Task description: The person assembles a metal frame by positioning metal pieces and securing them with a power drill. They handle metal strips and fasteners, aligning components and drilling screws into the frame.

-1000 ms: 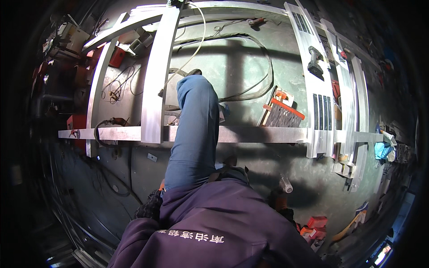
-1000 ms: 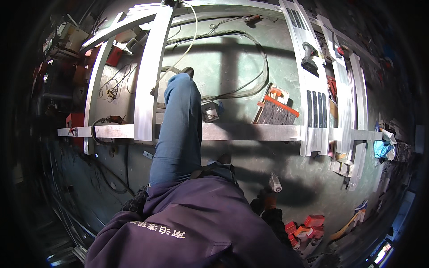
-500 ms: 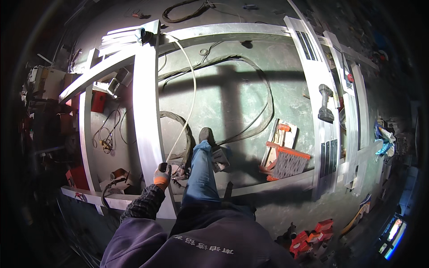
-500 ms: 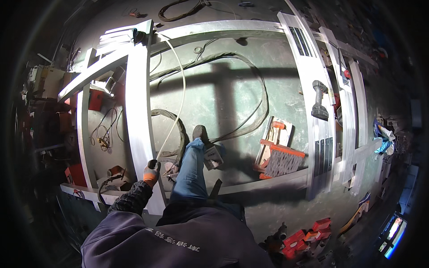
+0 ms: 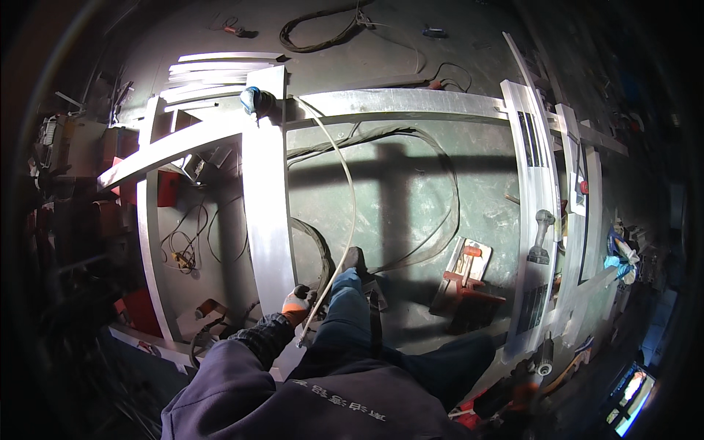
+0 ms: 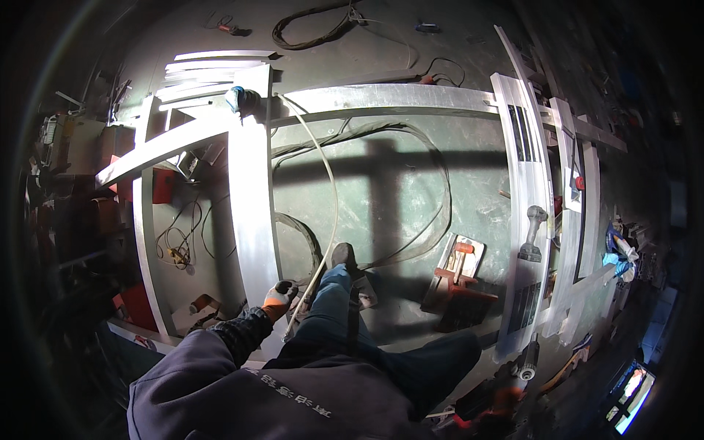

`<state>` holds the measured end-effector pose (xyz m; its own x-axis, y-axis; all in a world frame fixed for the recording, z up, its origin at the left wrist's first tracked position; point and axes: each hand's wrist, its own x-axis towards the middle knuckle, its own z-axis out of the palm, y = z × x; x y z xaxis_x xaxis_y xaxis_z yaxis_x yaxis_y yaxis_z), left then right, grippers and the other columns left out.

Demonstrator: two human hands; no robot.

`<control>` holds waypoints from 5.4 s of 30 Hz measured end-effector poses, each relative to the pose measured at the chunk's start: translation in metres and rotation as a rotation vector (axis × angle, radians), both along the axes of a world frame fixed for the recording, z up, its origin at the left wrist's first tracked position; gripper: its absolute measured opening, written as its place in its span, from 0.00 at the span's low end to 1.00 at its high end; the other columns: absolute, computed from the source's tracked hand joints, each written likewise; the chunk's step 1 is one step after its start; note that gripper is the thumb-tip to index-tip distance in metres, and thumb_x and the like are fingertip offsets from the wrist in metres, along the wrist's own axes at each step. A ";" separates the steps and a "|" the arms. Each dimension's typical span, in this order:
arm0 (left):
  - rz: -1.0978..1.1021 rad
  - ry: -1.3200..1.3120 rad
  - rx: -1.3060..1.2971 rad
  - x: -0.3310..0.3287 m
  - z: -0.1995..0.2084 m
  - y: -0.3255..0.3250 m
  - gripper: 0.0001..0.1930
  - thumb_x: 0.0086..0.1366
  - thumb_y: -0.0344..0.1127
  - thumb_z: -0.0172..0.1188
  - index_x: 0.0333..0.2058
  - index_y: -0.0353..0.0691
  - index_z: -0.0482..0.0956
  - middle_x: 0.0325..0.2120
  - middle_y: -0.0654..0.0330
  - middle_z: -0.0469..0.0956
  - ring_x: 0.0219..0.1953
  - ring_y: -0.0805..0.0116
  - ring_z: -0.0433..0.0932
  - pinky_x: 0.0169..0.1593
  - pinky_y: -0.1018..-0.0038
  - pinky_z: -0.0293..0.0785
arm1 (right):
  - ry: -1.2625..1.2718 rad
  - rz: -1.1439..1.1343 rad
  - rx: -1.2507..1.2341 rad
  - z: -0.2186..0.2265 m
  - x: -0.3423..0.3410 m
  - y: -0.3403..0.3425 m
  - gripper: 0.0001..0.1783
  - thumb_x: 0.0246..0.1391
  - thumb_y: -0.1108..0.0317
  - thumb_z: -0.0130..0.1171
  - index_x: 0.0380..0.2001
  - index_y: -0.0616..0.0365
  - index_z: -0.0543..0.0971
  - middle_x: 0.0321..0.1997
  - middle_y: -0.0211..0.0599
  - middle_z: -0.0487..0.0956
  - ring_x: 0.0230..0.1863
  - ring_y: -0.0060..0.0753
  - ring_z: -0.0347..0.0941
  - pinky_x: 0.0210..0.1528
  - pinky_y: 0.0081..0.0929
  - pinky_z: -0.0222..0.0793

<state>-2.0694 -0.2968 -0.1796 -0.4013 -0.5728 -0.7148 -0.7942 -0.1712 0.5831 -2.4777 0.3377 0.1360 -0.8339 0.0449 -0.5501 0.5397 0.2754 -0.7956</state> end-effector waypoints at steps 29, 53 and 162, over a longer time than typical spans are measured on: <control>1.102 0.062 -0.248 -0.117 0.082 -0.189 0.17 0.72 0.46 0.67 0.49 0.37 0.84 0.34 0.64 0.83 0.31 0.74 0.80 0.35 0.73 0.75 | 0.540 1.424 0.729 -0.200 -0.377 -0.871 0.24 0.55 0.51 0.59 0.42 0.62 0.87 0.48 0.66 0.85 0.53 0.72 0.80 0.54 0.53 0.77; 1.206 -0.376 -0.416 -0.040 -0.420 -0.778 0.34 0.63 0.61 0.70 0.64 0.55 0.77 0.56 0.49 0.83 0.58 0.43 0.80 0.60 0.52 0.75 | 0.327 1.640 1.552 -0.387 -0.261 -0.933 0.43 0.55 0.47 0.71 0.65 0.67 0.73 0.71 0.61 0.72 0.71 0.64 0.67 0.73 0.47 0.64; -1.145 0.146 -0.617 -0.812 0.177 -0.289 0.06 0.73 0.31 0.56 0.38 0.39 0.82 0.37 0.56 0.83 0.39 0.60 0.82 0.41 0.63 0.78 | 0.003 0.276 0.981 -0.387 -0.359 0.100 0.45 0.58 0.71 0.60 0.79 0.51 0.59 0.83 0.46 0.58 0.85 0.47 0.49 0.84 0.40 0.46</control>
